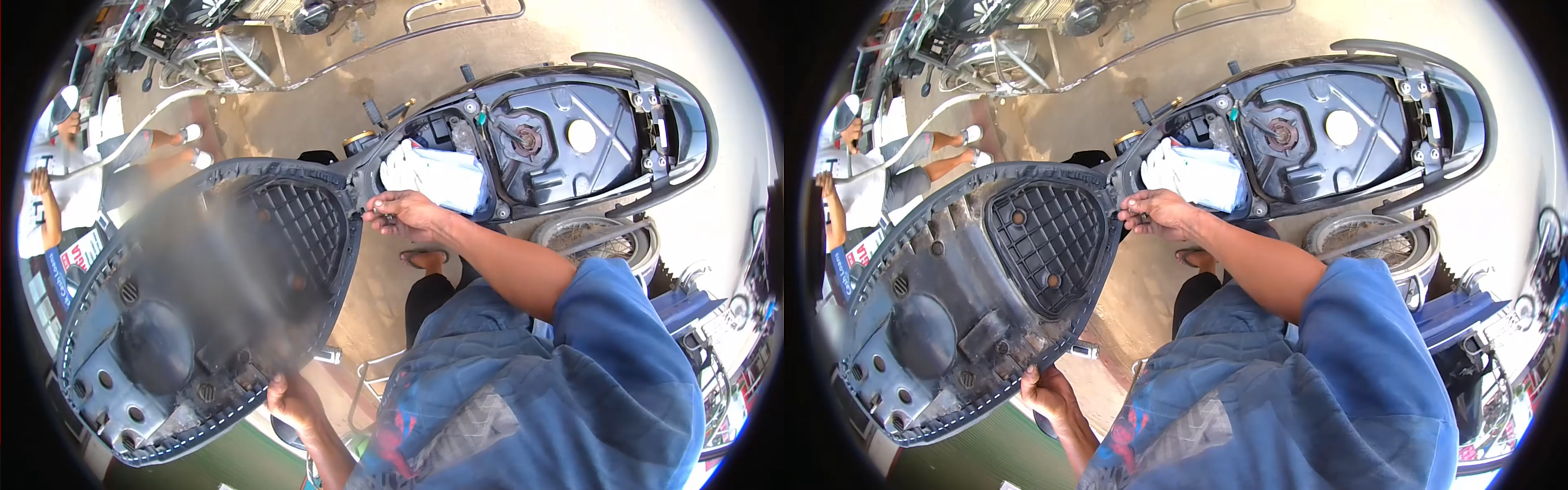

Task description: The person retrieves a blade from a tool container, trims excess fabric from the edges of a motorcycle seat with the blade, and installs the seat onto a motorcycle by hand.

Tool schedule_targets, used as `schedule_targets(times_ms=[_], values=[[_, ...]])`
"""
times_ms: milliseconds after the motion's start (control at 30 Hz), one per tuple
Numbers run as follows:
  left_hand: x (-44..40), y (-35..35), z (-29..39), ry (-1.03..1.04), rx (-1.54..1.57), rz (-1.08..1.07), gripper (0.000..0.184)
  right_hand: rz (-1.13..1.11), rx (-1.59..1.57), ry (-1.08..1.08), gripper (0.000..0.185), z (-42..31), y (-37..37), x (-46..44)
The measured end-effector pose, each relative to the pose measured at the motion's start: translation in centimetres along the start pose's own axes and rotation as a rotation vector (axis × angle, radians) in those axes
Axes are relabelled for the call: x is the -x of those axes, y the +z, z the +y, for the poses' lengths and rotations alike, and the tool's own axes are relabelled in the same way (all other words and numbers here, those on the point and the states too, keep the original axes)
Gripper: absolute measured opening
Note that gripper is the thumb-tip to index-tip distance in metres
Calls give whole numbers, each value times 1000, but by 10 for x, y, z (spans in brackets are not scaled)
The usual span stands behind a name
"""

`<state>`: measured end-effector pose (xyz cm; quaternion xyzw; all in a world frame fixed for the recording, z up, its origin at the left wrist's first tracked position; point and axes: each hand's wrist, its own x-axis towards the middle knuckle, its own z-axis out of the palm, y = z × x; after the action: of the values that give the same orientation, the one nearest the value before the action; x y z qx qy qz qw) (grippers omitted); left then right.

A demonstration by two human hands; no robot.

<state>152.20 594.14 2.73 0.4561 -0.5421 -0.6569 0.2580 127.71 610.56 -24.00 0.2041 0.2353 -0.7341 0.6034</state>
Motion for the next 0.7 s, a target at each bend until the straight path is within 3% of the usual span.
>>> schedule_targets(times_ms=[67, 300, 400, 533, 700], values=[[0, 11, 4, -41, 145, -8, 50, 45, -7, -45, 15, 10, 6, -19], [1, 18, 5, -26, 75, 36, 53, 324, 237, -327, 11, 35, 37, -72], [-1, 9, 4, -61, 89, 30, 56, 729, 362, -439, 15, 59, 35, -109], [-1, 15, 5, -7, 100, 23, 64, 888, 447, -456, 13, 49, 57, -106], [-4, 4, 2, -2, 73, 18, 68, 927, 630, -420, 14, 38, 70, -96]])
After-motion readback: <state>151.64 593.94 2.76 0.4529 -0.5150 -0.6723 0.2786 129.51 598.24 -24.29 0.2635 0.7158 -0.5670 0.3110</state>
